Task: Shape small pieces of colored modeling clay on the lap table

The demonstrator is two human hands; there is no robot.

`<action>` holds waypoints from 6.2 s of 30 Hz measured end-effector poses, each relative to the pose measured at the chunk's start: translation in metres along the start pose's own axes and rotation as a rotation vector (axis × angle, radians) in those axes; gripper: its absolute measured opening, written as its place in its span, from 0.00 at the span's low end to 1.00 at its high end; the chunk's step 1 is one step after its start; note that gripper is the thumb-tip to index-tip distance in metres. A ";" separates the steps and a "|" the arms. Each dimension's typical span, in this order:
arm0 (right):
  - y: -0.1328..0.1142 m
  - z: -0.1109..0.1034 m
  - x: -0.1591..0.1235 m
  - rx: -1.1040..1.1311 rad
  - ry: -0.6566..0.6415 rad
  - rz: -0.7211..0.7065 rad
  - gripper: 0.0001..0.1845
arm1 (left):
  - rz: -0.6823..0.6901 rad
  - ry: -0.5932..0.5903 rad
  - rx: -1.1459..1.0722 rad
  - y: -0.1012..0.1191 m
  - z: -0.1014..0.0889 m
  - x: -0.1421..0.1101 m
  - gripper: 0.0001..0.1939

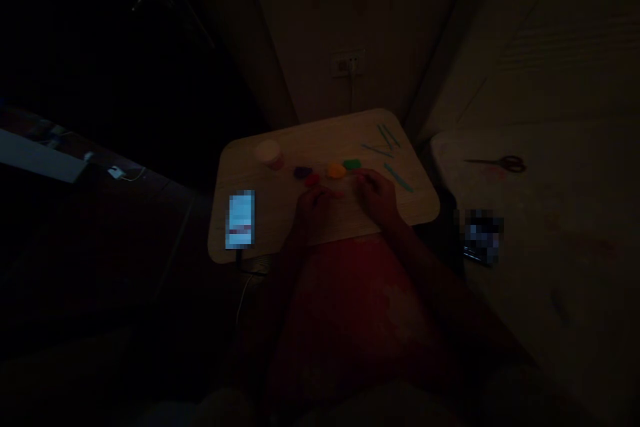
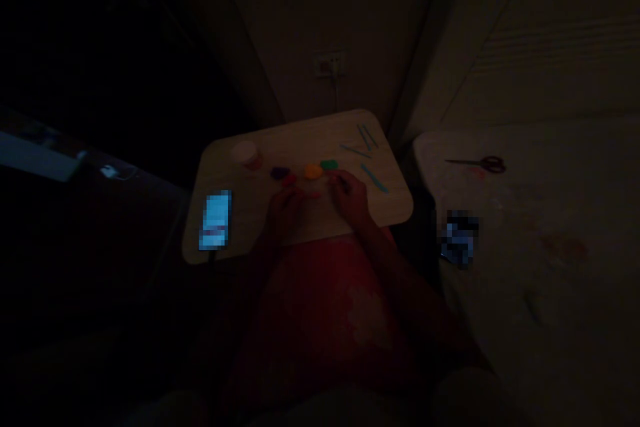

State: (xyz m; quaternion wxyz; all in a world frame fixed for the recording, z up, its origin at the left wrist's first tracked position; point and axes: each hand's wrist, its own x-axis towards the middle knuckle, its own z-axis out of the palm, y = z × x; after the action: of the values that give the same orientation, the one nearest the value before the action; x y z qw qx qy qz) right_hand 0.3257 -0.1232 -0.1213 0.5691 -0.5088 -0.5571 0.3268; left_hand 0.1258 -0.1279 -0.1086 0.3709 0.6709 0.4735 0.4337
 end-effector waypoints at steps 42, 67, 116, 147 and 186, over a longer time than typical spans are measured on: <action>-0.006 0.000 -0.008 0.033 0.011 0.194 0.12 | -0.022 -0.019 -0.006 -0.002 0.003 0.000 0.10; -0.007 0.000 -0.007 0.092 -0.046 0.183 0.14 | -0.078 -0.016 -0.004 0.004 0.003 -0.002 0.11; -0.013 -0.002 -0.003 -0.101 -0.020 0.116 0.14 | -0.050 0.006 -0.012 0.003 0.001 -0.002 0.10; -0.013 0.001 -0.002 -0.066 0.083 0.078 0.11 | -0.067 -0.010 -0.022 0.008 0.001 -0.001 0.10; -0.008 -0.002 -0.006 -0.038 -0.094 0.129 0.11 | -0.079 -0.015 -0.029 0.007 0.001 -0.001 0.10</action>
State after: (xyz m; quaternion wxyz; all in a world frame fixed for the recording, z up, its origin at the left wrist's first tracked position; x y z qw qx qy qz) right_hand 0.3245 -0.1319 -0.1151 0.5105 -0.5385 -0.5552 0.3758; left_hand 0.1289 -0.1313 -0.1028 0.4010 0.6496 0.4904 0.4203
